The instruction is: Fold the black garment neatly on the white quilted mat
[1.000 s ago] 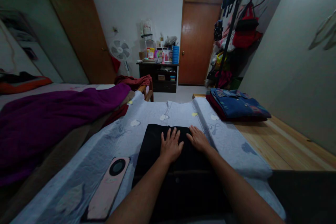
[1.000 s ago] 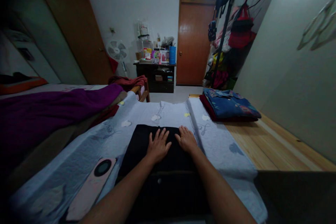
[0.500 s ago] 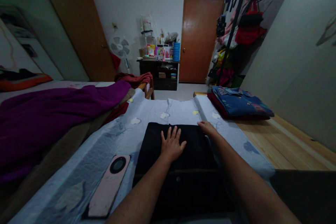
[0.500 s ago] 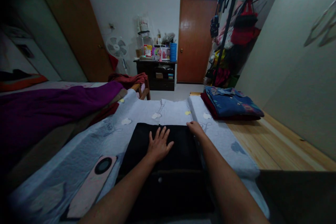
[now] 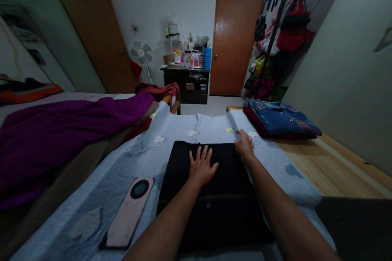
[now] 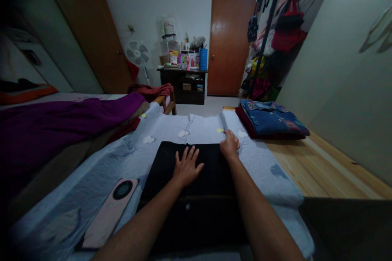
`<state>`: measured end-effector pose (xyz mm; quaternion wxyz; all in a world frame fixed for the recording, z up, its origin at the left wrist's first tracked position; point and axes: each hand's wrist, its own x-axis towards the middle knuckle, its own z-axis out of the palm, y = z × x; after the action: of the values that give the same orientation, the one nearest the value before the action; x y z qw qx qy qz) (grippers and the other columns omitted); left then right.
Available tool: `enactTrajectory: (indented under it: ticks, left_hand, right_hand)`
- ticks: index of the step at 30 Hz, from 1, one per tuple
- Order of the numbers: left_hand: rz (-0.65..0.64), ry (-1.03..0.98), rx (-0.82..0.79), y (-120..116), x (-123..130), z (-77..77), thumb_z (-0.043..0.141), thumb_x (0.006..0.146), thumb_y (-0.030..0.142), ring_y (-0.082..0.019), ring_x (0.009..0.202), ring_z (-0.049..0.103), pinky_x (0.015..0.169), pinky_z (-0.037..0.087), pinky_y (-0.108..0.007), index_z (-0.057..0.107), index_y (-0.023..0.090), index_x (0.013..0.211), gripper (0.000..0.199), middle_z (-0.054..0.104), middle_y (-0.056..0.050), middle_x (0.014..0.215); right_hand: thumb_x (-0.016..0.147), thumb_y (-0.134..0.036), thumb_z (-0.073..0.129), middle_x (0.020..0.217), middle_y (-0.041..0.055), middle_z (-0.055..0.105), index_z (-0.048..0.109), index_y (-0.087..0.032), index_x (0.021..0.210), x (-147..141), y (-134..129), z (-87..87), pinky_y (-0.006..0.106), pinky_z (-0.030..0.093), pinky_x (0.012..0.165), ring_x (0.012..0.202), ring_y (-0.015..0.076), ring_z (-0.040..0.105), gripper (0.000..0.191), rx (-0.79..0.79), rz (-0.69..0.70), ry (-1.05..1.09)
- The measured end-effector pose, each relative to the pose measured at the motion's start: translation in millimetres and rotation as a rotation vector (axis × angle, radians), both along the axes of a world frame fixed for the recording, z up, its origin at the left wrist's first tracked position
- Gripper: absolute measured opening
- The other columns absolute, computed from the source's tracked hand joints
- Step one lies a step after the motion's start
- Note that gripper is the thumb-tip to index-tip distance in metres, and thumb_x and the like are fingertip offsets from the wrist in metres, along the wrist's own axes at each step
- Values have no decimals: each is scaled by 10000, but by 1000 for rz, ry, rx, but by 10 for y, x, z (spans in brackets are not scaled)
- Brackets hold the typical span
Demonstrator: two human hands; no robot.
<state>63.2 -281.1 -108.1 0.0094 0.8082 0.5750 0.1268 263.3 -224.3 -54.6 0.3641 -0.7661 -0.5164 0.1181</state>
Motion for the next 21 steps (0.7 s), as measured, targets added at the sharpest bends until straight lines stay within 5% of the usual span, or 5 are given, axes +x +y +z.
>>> enactTrajectory:
  ticks: [2,5,8,17,21]
  left_hand:
    - [3,-10,6,0,1,-6,276,898,609,-319,1428,99,1106,29,-634,288,282,1463,653,205,-28,1557]
    - [4,-30,9,7,2,-23,309,892,602,-314,1427,108,1108,24,-632,298,288,1458,647,214,-22,1554]
    - [-1,-46,16,14,-2,-43,341,892,575,-307,1426,123,1110,32,-630,307,291,1454,631,227,-22,1550]
    - [-25,-156,107,29,-65,-85,379,913,300,-231,1403,238,1144,113,-550,330,261,1439,529,326,-37,1511]
    - [133,-295,140,102,-133,-99,377,880,167,-206,1387,283,1144,227,-434,386,129,1397,518,367,-104,1485]
  right_hand:
    - [729,-173,517,1435,86,424,578,-202,1215,-207,-78,12,410,273,1078,1328,257,347,491,45,105,60]
    - [809,-318,470,1341,106,525,515,-174,1283,-572,-229,-47,348,387,1006,1222,216,488,498,26,304,383]
    - [833,-357,420,1286,105,571,526,-175,1261,-817,-375,-186,335,433,961,1153,208,547,477,46,293,559]
    - [774,-175,354,1207,100,612,573,-152,1198,-797,-455,-657,362,397,1026,1141,186,546,478,309,267,351]
    - [785,-126,338,1240,101,595,589,-152,1174,-837,-458,-739,380,366,1064,1181,181,521,464,350,331,190]
